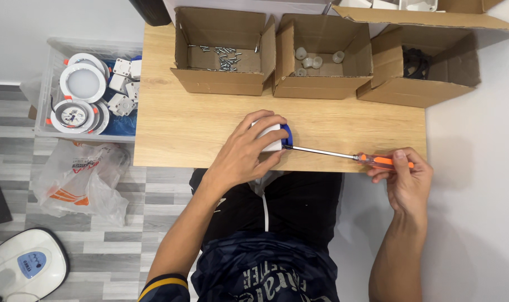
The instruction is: The person assembles a white electrical box with a blue cover using a screwdriver. They insert the cover, tighten screws, and then remove the cover to inspect the interior before placing it back.
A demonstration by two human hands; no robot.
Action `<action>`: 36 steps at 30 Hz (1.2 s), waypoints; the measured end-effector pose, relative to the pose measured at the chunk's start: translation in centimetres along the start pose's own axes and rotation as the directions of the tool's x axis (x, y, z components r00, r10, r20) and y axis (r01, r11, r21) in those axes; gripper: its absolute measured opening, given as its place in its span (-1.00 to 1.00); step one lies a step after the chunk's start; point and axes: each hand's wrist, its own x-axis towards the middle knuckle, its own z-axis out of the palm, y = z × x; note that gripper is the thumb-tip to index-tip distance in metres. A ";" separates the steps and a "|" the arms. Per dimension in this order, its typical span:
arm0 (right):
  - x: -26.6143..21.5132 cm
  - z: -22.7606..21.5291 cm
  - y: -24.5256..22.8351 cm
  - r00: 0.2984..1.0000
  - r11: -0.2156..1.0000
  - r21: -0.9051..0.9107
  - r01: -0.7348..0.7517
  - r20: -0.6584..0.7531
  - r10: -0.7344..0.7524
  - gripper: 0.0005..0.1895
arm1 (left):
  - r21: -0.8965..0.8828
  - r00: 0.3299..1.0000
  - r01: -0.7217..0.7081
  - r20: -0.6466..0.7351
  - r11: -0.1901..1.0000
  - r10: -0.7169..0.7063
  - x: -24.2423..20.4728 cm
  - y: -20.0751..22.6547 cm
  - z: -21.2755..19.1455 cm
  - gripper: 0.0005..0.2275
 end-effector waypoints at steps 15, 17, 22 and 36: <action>2.2 0.4 -4.4 0.969 0.976 -0.191 -0.108 0.197 0.146 -0.60 | -0.068 1.000 -0.007 -0.001 0.998 0.007 -0.1 -0.5 0.1 -0.82; 2.3 0.2 -4.4 0.967 0.980 -0.177 -0.092 0.218 0.130 -0.74 | -0.064 1.000 -0.011 -0.001 0.998 0.011 -0.2 -0.4 0.0 -0.80; 2.9 -2.6 -1.6 0.959 0.991 -0.126 0.051 0.283 -0.013 -0.82 | -0.059 1.000 -0.011 0.001 0.998 0.011 -0.3 -0.4 0.2 -0.79; 2.8 0.1 -3.1 0.937 0.977 -0.157 0.143 0.339 -0.083 -0.71 | -0.091 0.993 0.080 -0.082 0.993 -0.088 -0.1 -0.5 1.2 -0.73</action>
